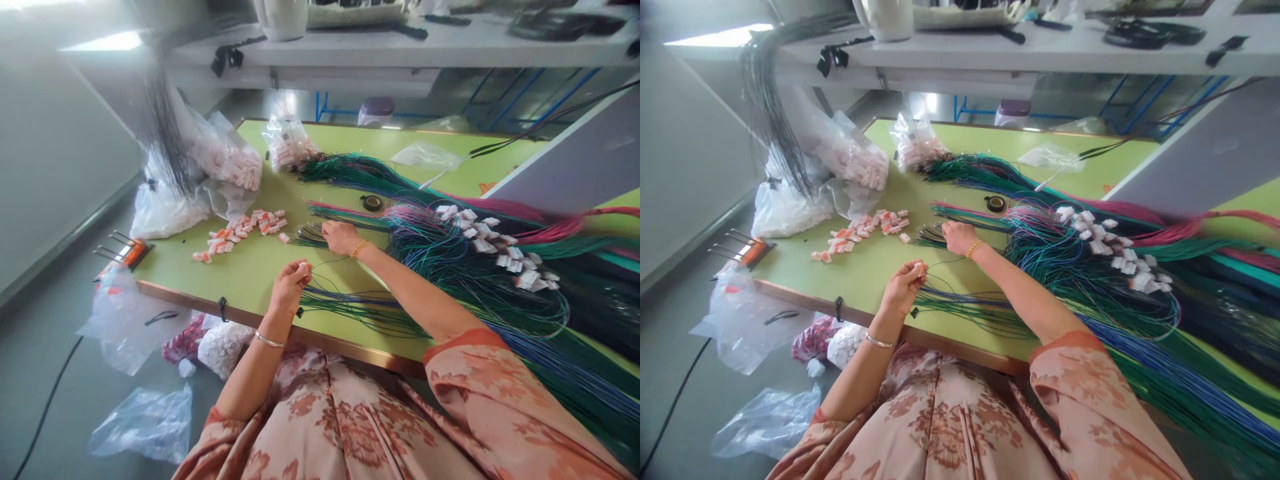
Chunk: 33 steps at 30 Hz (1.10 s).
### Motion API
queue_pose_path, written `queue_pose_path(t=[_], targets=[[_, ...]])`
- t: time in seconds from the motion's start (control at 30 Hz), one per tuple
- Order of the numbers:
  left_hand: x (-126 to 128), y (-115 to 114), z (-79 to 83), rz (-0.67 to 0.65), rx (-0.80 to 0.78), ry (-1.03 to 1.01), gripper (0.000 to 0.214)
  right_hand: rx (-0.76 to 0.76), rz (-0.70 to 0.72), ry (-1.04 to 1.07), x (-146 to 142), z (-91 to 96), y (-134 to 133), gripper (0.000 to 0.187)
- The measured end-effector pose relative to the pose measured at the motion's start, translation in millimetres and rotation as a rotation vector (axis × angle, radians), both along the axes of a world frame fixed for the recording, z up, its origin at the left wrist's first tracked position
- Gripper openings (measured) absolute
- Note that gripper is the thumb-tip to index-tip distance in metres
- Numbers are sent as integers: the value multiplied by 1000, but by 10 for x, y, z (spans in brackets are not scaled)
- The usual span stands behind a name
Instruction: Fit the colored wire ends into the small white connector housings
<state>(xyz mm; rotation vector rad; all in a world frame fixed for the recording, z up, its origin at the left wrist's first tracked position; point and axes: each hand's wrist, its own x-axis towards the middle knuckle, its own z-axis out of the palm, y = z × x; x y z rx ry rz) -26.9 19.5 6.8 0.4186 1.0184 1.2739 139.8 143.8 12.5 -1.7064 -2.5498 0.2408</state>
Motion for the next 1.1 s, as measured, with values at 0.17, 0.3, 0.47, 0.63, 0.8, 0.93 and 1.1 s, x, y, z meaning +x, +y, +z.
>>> queue_pose_path(t=[0.17,0.3,0.47,0.63,0.8,0.93,1.1], targets=[[3,9,-6,-9,-3,-20,35,49,-16,-15,42,53,-27,27],[11,15,-20,-17,10,-20,31,46,-30,148,-19,81,-2,19],[12,13,-28,-15,10,-22,29,10,-67,439,-266,105,81,12],[-3,23,-31,-9,30,-62,28,-52,17,777,-467,202,67,11],[-7,65,-11,12,22,-149,23,-158,63,951,-398,246,-189,15],[5,95,13,16,-13,-210,17,-233,55,1030,-251,197,-464,17],[25,109,5,7,-23,-208,17,-232,59,1005,-133,124,-727,14]])
